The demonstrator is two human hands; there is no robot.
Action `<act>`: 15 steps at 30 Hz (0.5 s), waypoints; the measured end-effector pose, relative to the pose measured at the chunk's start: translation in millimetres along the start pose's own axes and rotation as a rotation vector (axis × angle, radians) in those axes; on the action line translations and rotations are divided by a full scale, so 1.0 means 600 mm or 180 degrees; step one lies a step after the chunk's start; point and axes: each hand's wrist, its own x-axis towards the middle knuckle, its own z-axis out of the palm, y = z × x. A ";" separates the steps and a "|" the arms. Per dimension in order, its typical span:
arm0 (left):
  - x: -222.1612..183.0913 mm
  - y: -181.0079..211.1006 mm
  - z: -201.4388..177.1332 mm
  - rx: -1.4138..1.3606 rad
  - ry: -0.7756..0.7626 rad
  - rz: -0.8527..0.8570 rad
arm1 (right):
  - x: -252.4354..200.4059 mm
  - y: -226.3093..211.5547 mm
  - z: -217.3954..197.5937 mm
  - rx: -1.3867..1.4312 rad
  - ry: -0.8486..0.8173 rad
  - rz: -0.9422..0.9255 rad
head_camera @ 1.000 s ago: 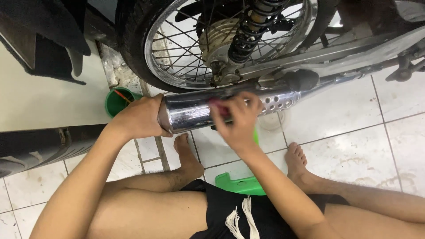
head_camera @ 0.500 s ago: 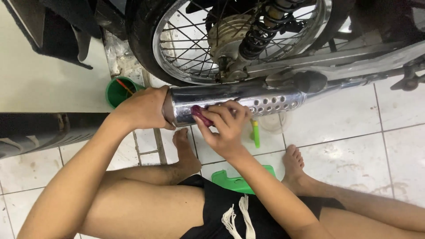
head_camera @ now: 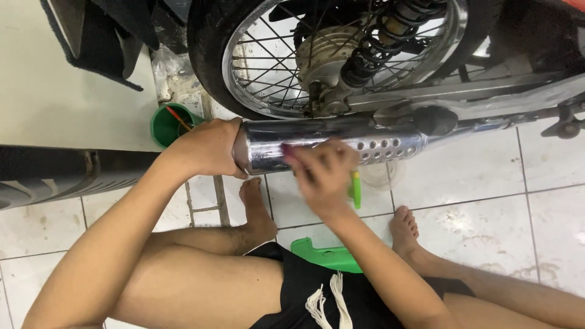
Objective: The person scrubs a motorcycle exhaust pipe with a small brush and cleaning solution, then wipes the surface with a black cloth. The person repeatedly scrubs the chrome pipe and wipes it down to remove dirt and residue.
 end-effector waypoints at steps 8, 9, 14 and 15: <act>-0.007 0.002 -0.003 -0.0096 -0.0006 0.0034 | 0.037 -0.018 -0.012 0.0062 -0.0103 -0.0012; -0.007 0.004 -0.007 -0.0079 -0.0026 0.0062 | 0.031 -0.031 -0.009 0.0293 -0.0305 -0.0211; -0.003 -0.006 -0.002 -0.0091 0.0030 0.0074 | 0.028 0.007 -0.001 0.0060 -0.0182 -0.0174; 0.001 -0.007 -0.001 -0.0093 0.0072 0.0120 | 0.034 0.005 -0.001 0.0091 -0.0192 -0.0134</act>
